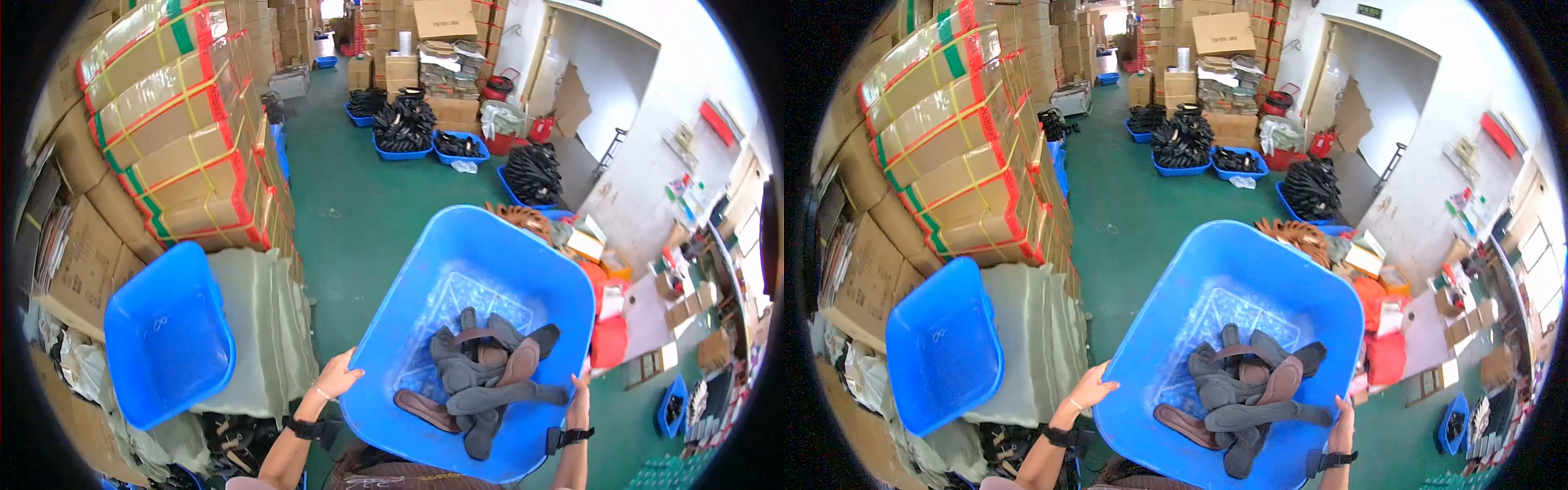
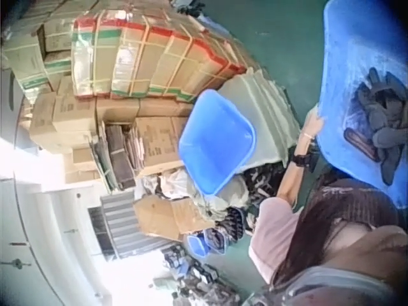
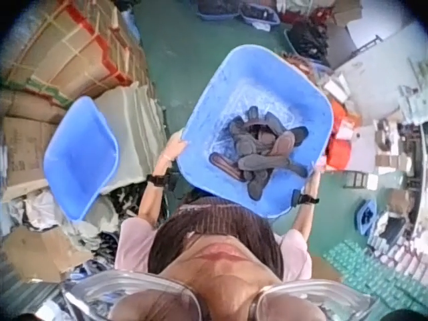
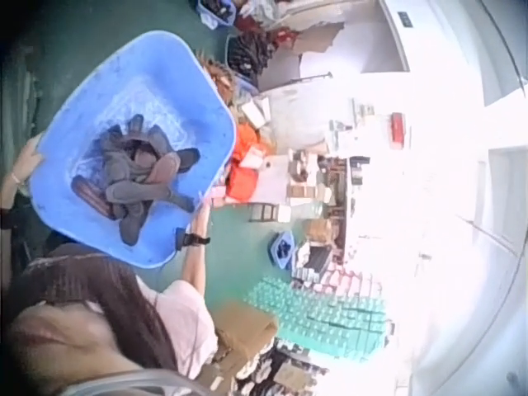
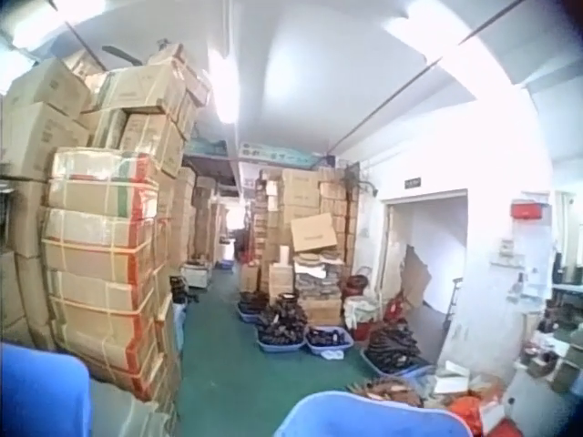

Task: Sort shoe components, use a pressing machine, and assemble insoles into shoe outers.

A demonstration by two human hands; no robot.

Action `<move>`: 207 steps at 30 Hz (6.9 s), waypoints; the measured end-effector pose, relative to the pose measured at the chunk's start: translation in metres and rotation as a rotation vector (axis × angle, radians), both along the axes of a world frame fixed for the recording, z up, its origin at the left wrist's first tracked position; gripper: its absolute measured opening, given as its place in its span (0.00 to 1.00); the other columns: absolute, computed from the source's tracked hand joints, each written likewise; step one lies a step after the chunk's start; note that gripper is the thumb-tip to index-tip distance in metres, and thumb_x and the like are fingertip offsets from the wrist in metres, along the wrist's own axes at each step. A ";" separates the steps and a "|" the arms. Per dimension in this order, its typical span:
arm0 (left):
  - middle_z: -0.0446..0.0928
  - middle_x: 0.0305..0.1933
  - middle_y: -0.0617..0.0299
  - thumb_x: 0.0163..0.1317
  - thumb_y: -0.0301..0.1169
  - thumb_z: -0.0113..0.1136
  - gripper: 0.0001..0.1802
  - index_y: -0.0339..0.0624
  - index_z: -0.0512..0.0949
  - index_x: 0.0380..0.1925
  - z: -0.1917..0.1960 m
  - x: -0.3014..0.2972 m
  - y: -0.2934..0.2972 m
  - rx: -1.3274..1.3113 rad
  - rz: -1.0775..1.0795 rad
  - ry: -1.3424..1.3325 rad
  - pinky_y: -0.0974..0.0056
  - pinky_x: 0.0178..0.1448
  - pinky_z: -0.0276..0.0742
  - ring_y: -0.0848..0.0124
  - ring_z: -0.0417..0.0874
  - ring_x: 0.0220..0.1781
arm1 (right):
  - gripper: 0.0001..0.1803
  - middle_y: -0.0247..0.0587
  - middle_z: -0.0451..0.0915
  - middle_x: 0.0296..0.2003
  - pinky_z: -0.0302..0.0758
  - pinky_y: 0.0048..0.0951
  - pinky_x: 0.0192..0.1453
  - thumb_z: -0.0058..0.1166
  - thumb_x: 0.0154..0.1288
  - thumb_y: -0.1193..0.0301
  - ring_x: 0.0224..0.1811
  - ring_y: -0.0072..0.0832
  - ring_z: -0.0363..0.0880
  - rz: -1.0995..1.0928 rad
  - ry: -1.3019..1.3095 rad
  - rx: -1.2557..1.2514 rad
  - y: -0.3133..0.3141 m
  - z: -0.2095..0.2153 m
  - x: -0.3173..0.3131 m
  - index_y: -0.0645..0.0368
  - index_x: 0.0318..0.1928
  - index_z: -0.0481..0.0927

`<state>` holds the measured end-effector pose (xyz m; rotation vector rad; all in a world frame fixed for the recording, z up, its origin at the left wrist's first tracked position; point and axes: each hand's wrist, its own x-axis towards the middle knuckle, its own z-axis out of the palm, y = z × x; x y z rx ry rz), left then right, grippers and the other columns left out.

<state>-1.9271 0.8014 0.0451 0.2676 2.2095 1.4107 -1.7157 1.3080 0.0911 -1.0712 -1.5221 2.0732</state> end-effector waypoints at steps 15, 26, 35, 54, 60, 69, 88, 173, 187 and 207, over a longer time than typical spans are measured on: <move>0.80 0.49 0.55 0.53 0.18 0.56 0.27 0.31 0.73 0.57 -0.030 -0.512 -0.093 0.175 0.438 0.043 0.63 0.58 0.74 0.67 0.80 0.49 | 0.19 0.35 0.81 0.45 0.71 0.29 0.54 0.61 0.60 0.69 0.47 0.24 0.76 0.303 -0.035 -0.006 -0.030 -0.091 -0.720 0.61 0.51 0.79; 0.79 0.50 0.54 0.52 0.17 0.54 0.28 0.28 0.72 0.57 -0.115 -0.958 -0.135 0.230 0.364 0.065 0.64 0.59 0.72 0.67 0.78 0.50 | 0.17 0.34 0.80 0.44 0.67 0.27 0.55 0.61 0.61 0.67 0.50 0.23 0.73 0.115 -0.123 0.096 -0.098 -0.076 -1.130 0.60 0.49 0.79; 0.76 0.57 0.51 0.61 0.21 0.56 0.27 0.28 0.68 0.63 -0.162 -1.220 -0.220 0.098 0.651 0.073 0.58 0.60 0.73 0.60 0.77 0.53 | 0.33 0.46 0.78 0.56 0.62 0.33 0.68 0.64 0.57 0.62 0.62 0.32 0.70 0.358 -0.248 0.228 -0.165 -0.123 -1.576 0.65 0.61 0.73; 0.81 0.35 0.40 0.56 0.29 0.59 0.19 0.37 0.73 0.49 -0.132 -2.074 -0.223 -0.092 0.370 0.150 0.52 0.43 0.77 0.46 0.84 0.38 | 0.24 0.36 0.80 0.49 0.70 0.35 0.58 0.60 0.57 0.64 0.51 0.32 0.76 0.301 0.055 0.132 -0.170 -0.189 -2.261 0.59 0.55 0.78; 0.81 0.39 0.43 0.58 0.28 0.60 0.21 0.36 0.73 0.52 -0.137 -2.269 -0.276 0.018 0.582 0.214 0.55 0.47 0.77 0.51 0.85 0.41 | 0.23 0.39 0.79 0.48 0.68 0.36 0.59 0.59 0.55 0.66 0.54 0.33 0.73 0.379 -0.002 0.218 -0.199 -0.194 -2.577 0.61 0.52 0.78; 0.83 0.41 0.47 0.55 0.22 0.58 0.23 0.34 0.73 0.53 -0.197 -2.590 -0.400 0.016 0.738 0.292 0.60 0.49 0.77 0.60 0.84 0.42 | 0.41 0.49 0.72 0.60 0.60 0.35 0.69 0.63 0.53 0.69 0.64 0.37 0.67 0.471 -0.033 0.275 -0.382 -0.184 -2.980 0.68 0.68 0.63; 0.82 0.45 0.54 0.55 0.20 0.58 0.25 0.31 0.73 0.55 -0.179 -3.336 -0.515 0.104 0.642 0.231 0.62 0.53 0.75 0.68 0.81 0.45 | 0.30 0.43 0.80 0.51 0.70 0.33 0.60 0.61 0.54 0.70 0.53 0.32 0.76 0.525 -0.039 -0.036 -0.480 -0.186 -3.706 0.63 0.60 0.74; 0.83 0.46 0.54 0.54 0.24 0.59 0.23 0.31 0.75 0.53 -0.275 -6.339 1.050 0.255 -0.521 -0.029 0.62 0.53 0.78 0.69 0.83 0.46 | 0.20 0.38 0.82 0.43 0.73 0.28 0.55 0.59 0.53 0.75 0.45 0.29 0.79 -0.514 0.042 -0.032 0.896 -0.269 -6.087 0.62 0.49 0.79; 0.83 0.43 0.54 0.56 0.20 0.58 0.21 0.30 0.76 0.52 -0.255 -6.602 1.582 0.236 -0.606 -0.019 0.64 0.49 0.80 0.70 0.83 0.43 | 0.21 0.39 0.81 0.43 0.76 0.34 0.54 0.59 0.53 0.76 0.46 0.31 0.79 -0.703 -0.011 0.046 1.359 -0.291 -6.305 0.63 0.50 0.78; 0.84 0.47 0.51 0.55 0.23 0.58 0.24 0.32 0.76 0.54 -0.285 -6.782 2.358 0.122 -0.708 -0.111 0.61 0.55 0.79 0.66 0.85 0.47 | 0.20 0.38 0.82 0.45 0.71 0.31 0.60 0.59 0.52 0.74 0.48 0.30 0.78 -0.780 -0.132 -0.001 2.087 -0.278 -6.474 0.63 0.48 0.80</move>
